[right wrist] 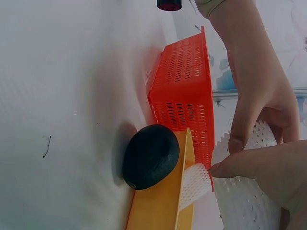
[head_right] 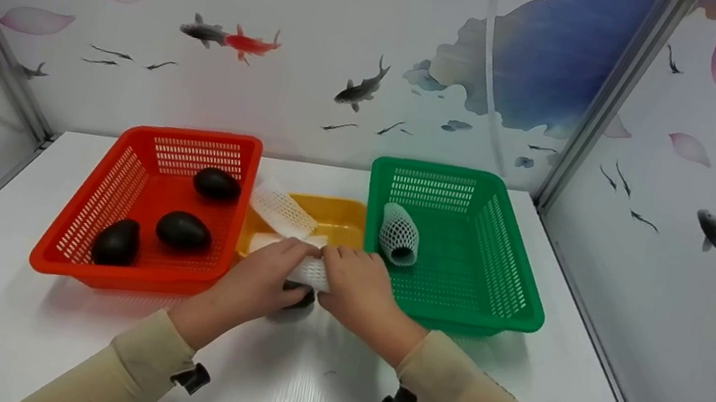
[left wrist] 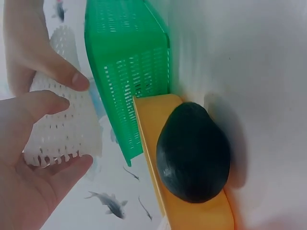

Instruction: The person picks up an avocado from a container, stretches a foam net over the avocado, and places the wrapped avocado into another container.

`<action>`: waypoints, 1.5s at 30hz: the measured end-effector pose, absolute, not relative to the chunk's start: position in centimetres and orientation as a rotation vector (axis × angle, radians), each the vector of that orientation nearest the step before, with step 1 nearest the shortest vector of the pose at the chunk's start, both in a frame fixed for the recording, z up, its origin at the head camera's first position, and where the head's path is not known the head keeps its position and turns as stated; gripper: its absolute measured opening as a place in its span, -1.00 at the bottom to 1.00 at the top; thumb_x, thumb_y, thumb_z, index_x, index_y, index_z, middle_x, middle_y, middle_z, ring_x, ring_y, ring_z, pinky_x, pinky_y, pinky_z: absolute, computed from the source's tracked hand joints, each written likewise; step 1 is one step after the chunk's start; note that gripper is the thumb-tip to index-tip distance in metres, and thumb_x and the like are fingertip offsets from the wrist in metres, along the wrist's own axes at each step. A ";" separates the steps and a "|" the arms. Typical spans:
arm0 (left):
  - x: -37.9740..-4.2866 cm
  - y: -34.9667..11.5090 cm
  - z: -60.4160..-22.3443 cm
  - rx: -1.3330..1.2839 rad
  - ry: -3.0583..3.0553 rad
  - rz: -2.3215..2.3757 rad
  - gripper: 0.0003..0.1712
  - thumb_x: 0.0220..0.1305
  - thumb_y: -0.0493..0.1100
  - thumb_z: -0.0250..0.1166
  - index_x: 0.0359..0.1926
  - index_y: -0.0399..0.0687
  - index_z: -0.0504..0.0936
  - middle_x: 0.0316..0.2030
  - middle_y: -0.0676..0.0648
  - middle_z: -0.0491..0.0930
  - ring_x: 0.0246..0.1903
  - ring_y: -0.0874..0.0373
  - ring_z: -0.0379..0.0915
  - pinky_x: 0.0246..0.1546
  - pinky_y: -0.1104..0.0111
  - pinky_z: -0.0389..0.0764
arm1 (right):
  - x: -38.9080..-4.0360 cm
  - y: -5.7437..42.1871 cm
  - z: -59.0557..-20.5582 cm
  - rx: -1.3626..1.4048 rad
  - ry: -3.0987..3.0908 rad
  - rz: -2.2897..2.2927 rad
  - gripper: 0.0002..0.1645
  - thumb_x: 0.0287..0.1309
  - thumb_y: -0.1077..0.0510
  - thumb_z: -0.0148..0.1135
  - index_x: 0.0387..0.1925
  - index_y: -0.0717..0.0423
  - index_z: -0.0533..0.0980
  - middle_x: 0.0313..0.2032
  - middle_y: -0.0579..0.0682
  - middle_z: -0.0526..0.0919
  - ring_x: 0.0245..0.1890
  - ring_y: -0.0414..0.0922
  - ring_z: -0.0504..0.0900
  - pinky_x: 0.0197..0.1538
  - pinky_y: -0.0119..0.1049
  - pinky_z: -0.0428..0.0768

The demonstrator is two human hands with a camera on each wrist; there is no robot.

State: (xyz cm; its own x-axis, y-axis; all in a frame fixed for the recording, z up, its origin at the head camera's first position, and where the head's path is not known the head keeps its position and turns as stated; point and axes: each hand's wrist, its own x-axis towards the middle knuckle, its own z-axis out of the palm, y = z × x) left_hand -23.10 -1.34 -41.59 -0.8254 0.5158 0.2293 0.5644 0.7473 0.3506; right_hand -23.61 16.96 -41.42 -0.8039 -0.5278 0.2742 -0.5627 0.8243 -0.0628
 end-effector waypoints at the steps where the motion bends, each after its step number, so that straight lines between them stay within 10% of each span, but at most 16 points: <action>1: -23.1 -1.4 -41.6 -0.876 -2.829 -0.643 -0.36 0.20 -0.09 0.42 0.26 -0.03 0.40 0.03 -0.04 0.48 -0.03 0.10 0.43 0.08 0.33 0.52 | -23.6 17.0 -41.5 0.837 -2.760 0.210 -0.34 -0.11 0.06 0.57 0.00 0.19 0.45 -0.17 0.09 0.62 -0.22 0.07 0.58 -0.17 0.00 0.56; 36: -24.0 -3.9 -45.5 -0.827 -3.029 -0.276 -0.52 0.19 0.10 0.40 0.03 -0.06 0.63 -0.12 -0.09 0.52 -0.12 -0.01 0.43 -0.03 0.18 0.56 | -22.3 18.3 -41.9 0.884 -2.758 0.259 -0.41 -0.20 0.15 0.61 -0.11 0.04 0.47 -0.19 0.00 0.64 -0.33 0.01 0.58 -0.22 -0.07 0.62; 45: -24.2 -3.8 -46.0 -0.798 -3.076 -0.203 -0.38 0.19 -0.06 0.42 0.26 -0.05 0.47 0.10 -0.08 0.44 0.08 0.01 0.37 0.16 0.19 0.46 | -22.0 18.5 -42.1 0.958 -2.734 0.237 -0.38 -0.20 0.14 0.62 -0.05 0.04 0.50 -0.16 0.01 0.65 -0.30 0.01 0.59 -0.17 -0.05 0.62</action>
State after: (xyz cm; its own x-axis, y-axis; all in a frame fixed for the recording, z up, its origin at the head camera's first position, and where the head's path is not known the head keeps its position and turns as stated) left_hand -24.22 -3.84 -45.97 -0.8736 0.4866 -0.0092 0.4811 0.8664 0.1340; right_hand -22.02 18.54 -42.07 -0.7582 -0.5925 0.2722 -0.6305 0.7726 -0.0746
